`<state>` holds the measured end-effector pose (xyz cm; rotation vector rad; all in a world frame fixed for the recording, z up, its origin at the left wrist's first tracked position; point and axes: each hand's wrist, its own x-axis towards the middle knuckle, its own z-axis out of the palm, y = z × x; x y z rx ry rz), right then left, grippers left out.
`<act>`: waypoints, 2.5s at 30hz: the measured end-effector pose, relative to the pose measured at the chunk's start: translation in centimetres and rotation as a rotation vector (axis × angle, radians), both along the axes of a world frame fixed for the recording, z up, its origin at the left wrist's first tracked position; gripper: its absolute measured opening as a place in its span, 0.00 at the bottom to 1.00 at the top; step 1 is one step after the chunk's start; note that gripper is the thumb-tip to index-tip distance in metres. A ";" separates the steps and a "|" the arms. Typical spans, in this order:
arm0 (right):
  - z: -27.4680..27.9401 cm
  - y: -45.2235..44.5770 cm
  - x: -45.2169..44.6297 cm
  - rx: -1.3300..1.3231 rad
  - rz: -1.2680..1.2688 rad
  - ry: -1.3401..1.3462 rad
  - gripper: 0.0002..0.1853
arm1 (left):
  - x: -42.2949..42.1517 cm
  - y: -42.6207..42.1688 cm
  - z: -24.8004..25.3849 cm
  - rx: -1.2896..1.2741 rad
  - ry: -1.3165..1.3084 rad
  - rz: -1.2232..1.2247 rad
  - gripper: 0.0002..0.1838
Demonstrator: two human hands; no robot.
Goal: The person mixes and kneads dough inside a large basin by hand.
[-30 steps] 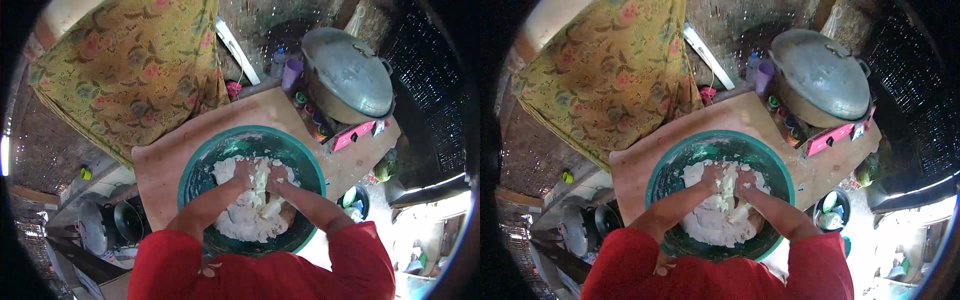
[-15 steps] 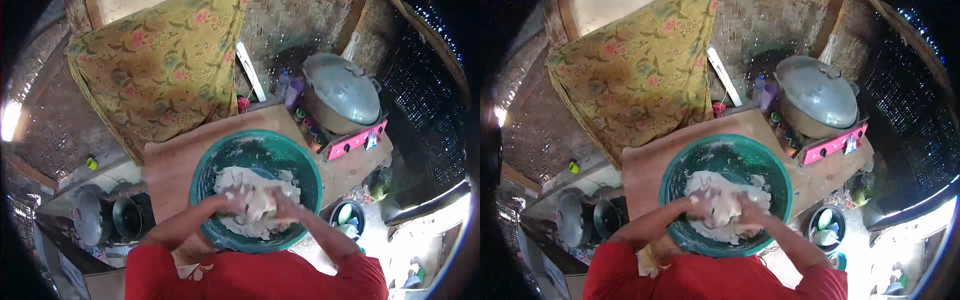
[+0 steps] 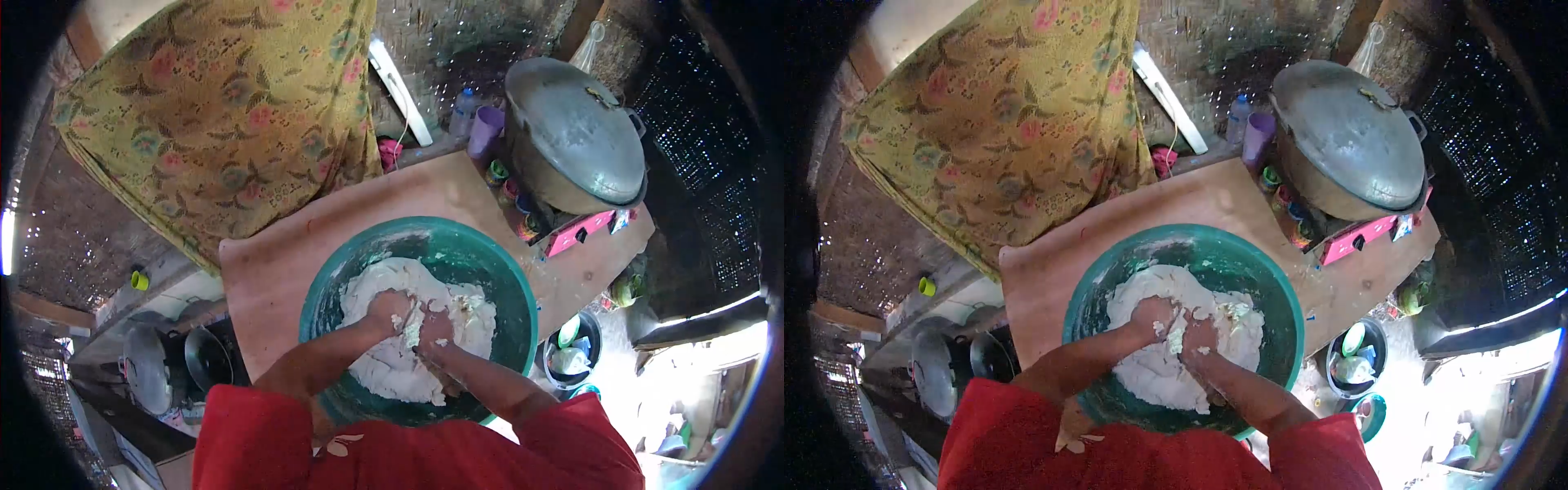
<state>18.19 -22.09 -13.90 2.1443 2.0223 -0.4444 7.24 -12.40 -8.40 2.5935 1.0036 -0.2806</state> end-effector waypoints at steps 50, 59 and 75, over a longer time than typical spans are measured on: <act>14.9 -11.3 -0.5 0.012 0.128 0.337 0.23 | 10.3 8.9 -7.7 -0.295 -0.131 0.068 0.35; 12.5 -8.8 5.6 0.141 0.202 0.267 0.40 | -5.7 -6.6 7.2 0.106 0.003 -0.364 0.50; 2.9 9.0 9.5 0.325 -0.068 -0.035 0.28 | 5.9 7.1 -3.9 0.063 -0.140 0.164 0.27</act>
